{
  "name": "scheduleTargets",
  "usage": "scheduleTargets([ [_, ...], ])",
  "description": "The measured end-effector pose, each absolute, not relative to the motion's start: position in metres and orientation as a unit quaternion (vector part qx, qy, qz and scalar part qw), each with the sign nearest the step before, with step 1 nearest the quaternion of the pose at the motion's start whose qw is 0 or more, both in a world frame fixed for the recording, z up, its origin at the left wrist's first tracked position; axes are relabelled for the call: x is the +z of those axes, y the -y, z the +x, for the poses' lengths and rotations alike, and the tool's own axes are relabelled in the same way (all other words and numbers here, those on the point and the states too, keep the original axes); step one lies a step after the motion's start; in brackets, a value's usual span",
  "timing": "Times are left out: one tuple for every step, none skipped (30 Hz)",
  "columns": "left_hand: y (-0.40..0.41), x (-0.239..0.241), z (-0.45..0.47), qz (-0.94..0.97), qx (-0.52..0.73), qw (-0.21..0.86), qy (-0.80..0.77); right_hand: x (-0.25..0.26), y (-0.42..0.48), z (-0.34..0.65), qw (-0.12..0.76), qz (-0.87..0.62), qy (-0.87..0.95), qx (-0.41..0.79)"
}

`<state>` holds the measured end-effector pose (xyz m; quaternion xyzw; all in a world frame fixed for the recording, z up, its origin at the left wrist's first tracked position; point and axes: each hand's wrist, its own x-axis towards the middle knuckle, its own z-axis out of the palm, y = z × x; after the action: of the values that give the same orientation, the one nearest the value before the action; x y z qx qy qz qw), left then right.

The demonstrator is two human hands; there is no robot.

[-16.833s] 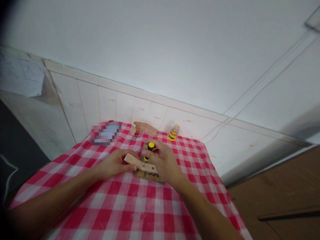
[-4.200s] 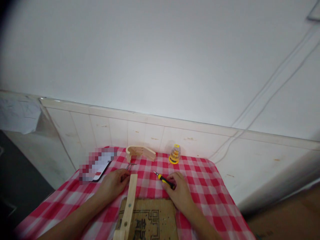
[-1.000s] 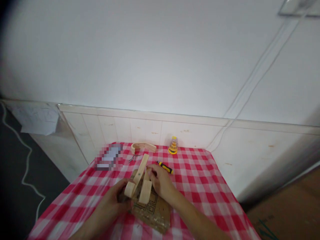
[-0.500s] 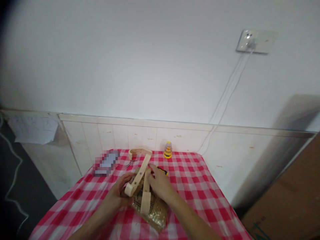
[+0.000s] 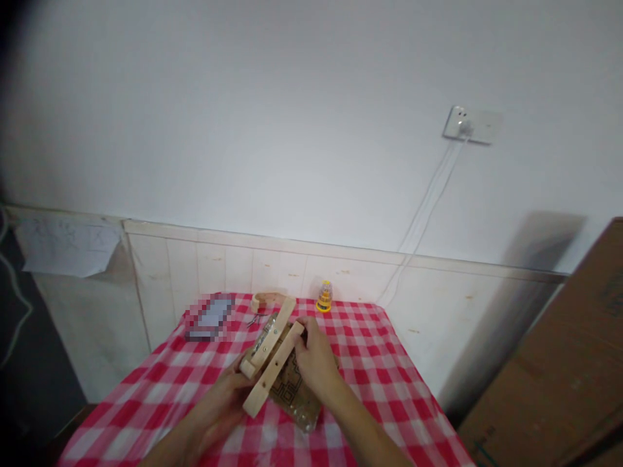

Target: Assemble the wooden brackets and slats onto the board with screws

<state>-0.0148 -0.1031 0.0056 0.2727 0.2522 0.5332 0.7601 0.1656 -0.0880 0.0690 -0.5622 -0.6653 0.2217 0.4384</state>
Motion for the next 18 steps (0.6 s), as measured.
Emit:
scheduleTargets([
  [0.103, 0.004, -0.015, 0.27, 0.54, 0.757, -0.25, 0.067, 0.088, 0.165, 0.443, -0.56, 0.665, 0.219],
  [0.102, 0.003, -0.014, 0.272, 0.545, 0.753, -0.249, 0.066, 0.089, 0.164, 0.447, -0.557, 0.665, 0.218],
  [0.102, 0.002, -0.014, 0.277, 0.549, 0.748, -0.25, 0.065, 0.09, 0.162, 0.452, -0.554, 0.664, 0.219],
  [0.101, 0.001, -0.014, 0.282, 0.552, 0.744, -0.249, 0.064, 0.091, 0.161, 0.457, -0.55, 0.663, 0.221],
  [0.1, 0.0, -0.014, 0.287, 0.555, 0.741, -0.245, 0.064, 0.091, 0.159, 0.462, -0.546, 0.662, 0.225],
  [0.099, 0.0, -0.014, 0.289, 0.561, 0.739, -0.237, 0.064, 0.091, 0.158, 0.468, -0.54, 0.661, 0.229],
  [0.097, 0.001, -0.015, 0.287, 0.568, 0.738, -0.226, 0.063, 0.091, 0.157, 0.477, -0.532, 0.659, 0.235],
  [0.097, 0.002, -0.016, 0.279, 0.574, 0.739, -0.216, 0.062, 0.09, 0.156, 0.488, -0.523, 0.655, 0.244],
  [0.096, 0.003, -0.016, 0.267, 0.581, 0.74, -0.207, 0.06, 0.087, 0.156, 0.499, -0.515, 0.649, 0.255],
  [0.095, 0.005, -0.017, 0.254, 0.586, 0.743, -0.2, 0.058, 0.084, 0.157, 0.509, -0.509, 0.641, 0.267],
  [0.095, 0.006, -0.018, 0.243, 0.586, 0.748, -0.193, 0.055, 0.081, 0.159, 0.519, -0.505, 0.631, 0.279],
  [0.095, 0.008, -0.018, 0.234, 0.583, 0.755, -0.187, 0.051, 0.078, 0.161, 0.528, -0.505, 0.617, 0.292],
  [0.095, 0.009, -0.018, 0.227, 0.577, 0.762, -0.185, 0.047, 0.075, 0.164, 0.537, -0.507, 0.602, 0.304],
  [0.094, 0.009, -0.018, 0.224, 0.572, 0.766, -0.188, 0.044, 0.072, 0.167, 0.546, -0.509, 0.585, 0.317],
  [0.094, 0.009, -0.017, 0.223, 0.567, 0.768, -0.197, 0.04, 0.071, 0.17, 0.555, -0.51, 0.567, 0.332],
  [0.093, 0.009, -0.016, 0.22, 0.564, 0.767, -0.213, 0.038, 0.07, 0.173, 0.567, -0.508, 0.549, 0.345],
  [0.093, 0.008, -0.015, 0.214, 0.568, 0.76, -0.232, 0.038, 0.071, 0.176, 0.578, -0.505, 0.533, 0.357],
  [0.092, 0.007, -0.015, 0.207, 0.576, 0.751, -0.248, 0.039, 0.072, 0.178, 0.589, -0.499, 0.518, 0.368],
])
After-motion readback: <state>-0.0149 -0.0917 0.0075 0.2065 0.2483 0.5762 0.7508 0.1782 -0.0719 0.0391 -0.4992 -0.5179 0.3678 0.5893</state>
